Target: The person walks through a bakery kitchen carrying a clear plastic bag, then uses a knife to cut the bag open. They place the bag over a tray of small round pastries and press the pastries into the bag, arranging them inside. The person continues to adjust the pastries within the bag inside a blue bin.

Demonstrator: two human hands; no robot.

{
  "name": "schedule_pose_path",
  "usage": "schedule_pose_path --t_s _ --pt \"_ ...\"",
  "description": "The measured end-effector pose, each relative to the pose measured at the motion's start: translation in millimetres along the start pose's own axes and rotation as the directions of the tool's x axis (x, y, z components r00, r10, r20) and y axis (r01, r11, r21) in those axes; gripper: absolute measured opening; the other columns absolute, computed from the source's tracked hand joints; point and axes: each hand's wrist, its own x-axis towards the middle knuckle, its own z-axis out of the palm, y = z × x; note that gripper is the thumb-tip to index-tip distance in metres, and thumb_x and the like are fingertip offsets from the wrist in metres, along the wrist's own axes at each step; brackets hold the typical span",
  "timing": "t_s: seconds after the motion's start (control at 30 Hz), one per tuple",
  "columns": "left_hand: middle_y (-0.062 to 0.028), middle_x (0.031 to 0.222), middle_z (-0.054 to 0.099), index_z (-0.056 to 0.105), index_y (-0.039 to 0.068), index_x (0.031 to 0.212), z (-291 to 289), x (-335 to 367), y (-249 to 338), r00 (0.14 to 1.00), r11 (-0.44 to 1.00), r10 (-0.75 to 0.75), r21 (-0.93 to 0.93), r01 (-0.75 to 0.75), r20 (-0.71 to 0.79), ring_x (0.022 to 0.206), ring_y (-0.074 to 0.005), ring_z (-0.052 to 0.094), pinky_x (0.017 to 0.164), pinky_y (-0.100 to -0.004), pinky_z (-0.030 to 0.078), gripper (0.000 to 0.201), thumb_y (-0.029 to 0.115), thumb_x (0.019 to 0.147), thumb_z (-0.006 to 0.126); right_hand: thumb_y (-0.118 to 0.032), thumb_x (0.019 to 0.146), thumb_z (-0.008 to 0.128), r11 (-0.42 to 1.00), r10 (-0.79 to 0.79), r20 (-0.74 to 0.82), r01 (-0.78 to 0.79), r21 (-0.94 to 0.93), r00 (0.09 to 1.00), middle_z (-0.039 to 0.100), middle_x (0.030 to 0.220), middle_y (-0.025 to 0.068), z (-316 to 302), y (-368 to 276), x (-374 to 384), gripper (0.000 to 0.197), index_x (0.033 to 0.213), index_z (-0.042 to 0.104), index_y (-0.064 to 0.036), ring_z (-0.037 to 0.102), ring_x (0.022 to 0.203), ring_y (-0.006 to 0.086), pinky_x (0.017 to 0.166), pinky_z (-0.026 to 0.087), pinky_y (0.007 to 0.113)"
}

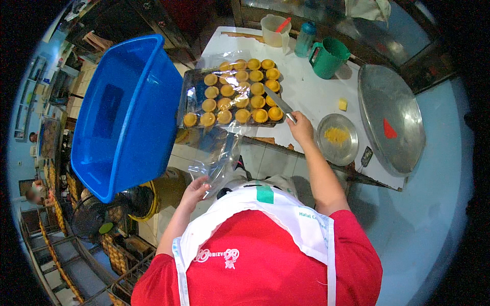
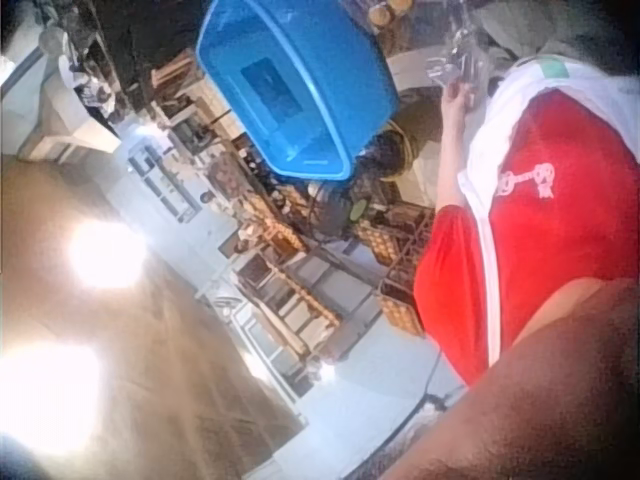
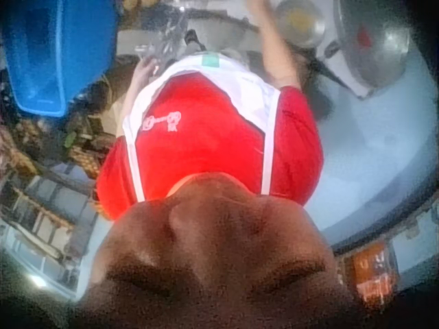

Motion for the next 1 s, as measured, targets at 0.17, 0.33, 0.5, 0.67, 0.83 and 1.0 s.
schedule_pose_path --t_s 0.17,0.33,0.5,0.67,0.83,1.0 --pt "-0.0067 0.115 0.07 0.033 0.019 0.153 -6 20 -8 1.0 0.932 -0.008 -0.363 0.014 0.017 0.076 -0.0124 0.061 0.075 -0.0328 0.055 0.08 0.043 0.089 0.074 -0.024 0.085 0.076 0.859 0.211 0.186 -0.272 0.434 0.96 0.065 0.079 0.0085 29 25 -20 0.032 0.105 0.062 -0.0036 0.062 0.064 0.0212 0.06 0.051 0.037" --pt "-0.0066 0.116 0.066 0.035 0.017 0.153 -30 46 -6 0.989 0.994 -0.067 -0.079 0.078 0.131 0.077 -0.0113 0.06 0.067 -0.0295 0.053 0.072 0.023 0.09 0.07 -0.015 0.086 0.072 0.599 0.139 0.451 -0.438 0.67 0.881 0.062 0.088 0.0064 58 35 -34 0.035 0.113 0.052 -0.0052 0.06 0.066 0.0162 0.058 0.049 0.03" --pt "-0.0072 0.111 0.064 0.026 0.02 0.157 1 -12 85 0.89 0.647 0.215 -0.741 0.179 0.403 0.072 -0.01 0.059 0.061 -0.0263 0.051 0.07 0.011 0.095 0.058 -0.011 0.091 0.064 0.398 -0.094 0.526 -0.452 0.798 0.846 0.059 0.13 0.0136 95 0 -30 0.025 0.112 0.05 -0.0104 0.064 0.111 0.0232 0.084 0.054 0.035" --pt "-0.0072 0.101 0.063 0.02 0.021 0.158 -5 -16 123 0.793 0.373 0.405 -0.874 0.311 0.455 0.07 -0.0101 0.057 0.061 -0.0281 0.05 0.075 0.009 0.095 0.057 -0.015 0.094 0.062 0.046 -0.126 0.597 -0.597 0.801 0.792 0.053 0.139 0.0138 101 -52 -26 0.024 0.114 0.05 -0.0157 0.061 0.119 0.0296 0.09 0.054 0.044" --pt "-0.0091 0.108 0.069 0.033 0.021 0.155 -49 7 104 0.971 0.954 0.075 -0.301 -0.003 0.227 0.076 -0.0101 0.06 0.066 -0.0246 0.048 0.076 0.01 0.09 0.069 -0.023 0.094 0.066 -0.193 -0.229 0.525 -0.567 0.801 0.82 0.067 0.116 0.0119 86 -64 -17 0.021 0.11 0.053 -0.0201 0.069 0.09 0.0234 0.073 0.058 0.04" --pt "-0.017 0.137 0.053 0.029 0.017 0.157 -51 35 88 0.971 0.981 -0.163 -0.131 0.142 -0.174 0.116 -0.0271 0.058 0.092 -0.041 0.048 0.088 0.031 0.085 0.077 -0.012 0.088 0.072 0.152 0.002 0.555 -0.549 0.822 0.832 0.069 0.103 0.0099 73 -49 -20 0.028 0.108 0.052 -0.017 0.067 0.075 0.0203 0.063 0.056 0.035"
